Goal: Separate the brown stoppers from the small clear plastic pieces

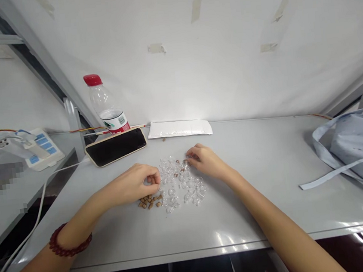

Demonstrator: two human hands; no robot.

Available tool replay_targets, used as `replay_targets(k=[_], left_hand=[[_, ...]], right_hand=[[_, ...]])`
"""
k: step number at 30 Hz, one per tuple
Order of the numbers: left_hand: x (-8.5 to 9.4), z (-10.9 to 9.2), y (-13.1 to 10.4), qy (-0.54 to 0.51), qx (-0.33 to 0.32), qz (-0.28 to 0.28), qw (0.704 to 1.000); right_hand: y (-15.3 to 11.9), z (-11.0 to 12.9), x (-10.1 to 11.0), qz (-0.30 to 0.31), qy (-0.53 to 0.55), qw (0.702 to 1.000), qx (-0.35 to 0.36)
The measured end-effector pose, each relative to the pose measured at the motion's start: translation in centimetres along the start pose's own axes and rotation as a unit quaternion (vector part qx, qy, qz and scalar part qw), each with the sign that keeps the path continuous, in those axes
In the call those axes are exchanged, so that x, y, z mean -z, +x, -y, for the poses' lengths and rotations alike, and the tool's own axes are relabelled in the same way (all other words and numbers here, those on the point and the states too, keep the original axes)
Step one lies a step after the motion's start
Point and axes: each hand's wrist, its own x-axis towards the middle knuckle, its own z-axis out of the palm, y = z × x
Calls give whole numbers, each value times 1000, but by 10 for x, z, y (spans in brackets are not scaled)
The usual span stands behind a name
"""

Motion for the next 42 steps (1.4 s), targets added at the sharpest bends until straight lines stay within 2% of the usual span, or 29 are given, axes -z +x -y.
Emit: replay_targets(k=[7,11,13,15,20,23,25,31,39,42], left_hand=[[2,-1,0,-26,11,-34,999],[0,-2,2,-27,10,-71,997],[0,-4,3,-21,5,-99,995],[-1,-7,4,-27,-7,-128,991],[-2,-14,4,-102,-36,-169,980],[-5,-15,4,-138,-48,-170,975],[-7,-14,5,-153,-51,-164,973],[-10,-14,5,-188,-61,-152,969],[-7,-15,6,-215,-30,-105,971],[-6,-16,7,-220,-31,-105,969]], right_hand=[[0,1,-3,-13,23,999,-20],[-2,3,-2,-55,56,997,-4],[-4,8,0,-72,108,992,-1],[-7,17,2,-61,190,980,-3],[-15,37,3,16,358,934,5],[-18,41,2,69,397,915,4],[-19,40,3,83,408,909,0],[-19,40,2,92,411,907,0],[-21,43,-2,103,402,910,12],[-21,42,-1,101,408,907,14]])
